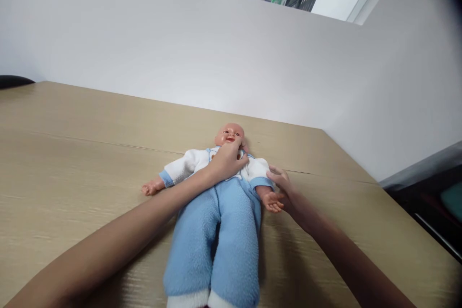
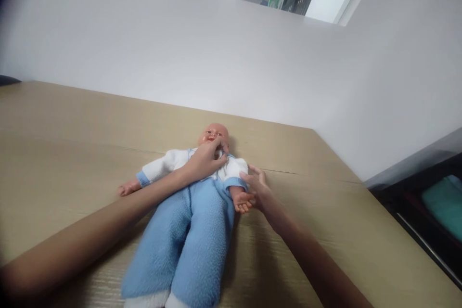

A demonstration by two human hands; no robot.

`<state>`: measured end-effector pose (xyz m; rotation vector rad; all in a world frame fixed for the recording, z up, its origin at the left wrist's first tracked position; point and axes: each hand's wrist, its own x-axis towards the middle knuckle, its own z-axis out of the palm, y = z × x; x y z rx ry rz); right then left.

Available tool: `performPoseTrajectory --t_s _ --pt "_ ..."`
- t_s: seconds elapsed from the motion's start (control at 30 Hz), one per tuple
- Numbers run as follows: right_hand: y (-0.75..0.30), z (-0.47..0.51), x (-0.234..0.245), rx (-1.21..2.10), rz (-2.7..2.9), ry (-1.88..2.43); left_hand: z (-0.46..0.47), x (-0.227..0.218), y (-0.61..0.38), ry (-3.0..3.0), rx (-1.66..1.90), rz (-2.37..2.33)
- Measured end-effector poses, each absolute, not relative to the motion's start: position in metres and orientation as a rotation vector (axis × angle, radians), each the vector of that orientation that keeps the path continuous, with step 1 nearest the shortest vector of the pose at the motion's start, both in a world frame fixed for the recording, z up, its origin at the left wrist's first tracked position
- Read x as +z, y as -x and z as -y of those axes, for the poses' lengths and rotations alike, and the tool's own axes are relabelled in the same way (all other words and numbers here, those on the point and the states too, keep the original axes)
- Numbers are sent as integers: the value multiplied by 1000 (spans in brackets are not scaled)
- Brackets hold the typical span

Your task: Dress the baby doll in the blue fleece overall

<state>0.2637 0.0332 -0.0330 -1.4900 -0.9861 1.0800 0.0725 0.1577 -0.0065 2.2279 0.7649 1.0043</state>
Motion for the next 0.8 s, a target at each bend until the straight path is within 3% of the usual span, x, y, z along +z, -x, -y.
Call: performPoseTrajectory --t_s 0.13,0.57,0.8 --pt "-265 -22 -34 1221 828 1532 -157 -6 -72 -2229 1004 -763" --pt "-287 -3 -5 1080 913 1576 -155 -5 -70 -2259 965 -780" --pt "-304 7 -28 818 1205 1694 -157 -5 -71 -2262 956 -788"
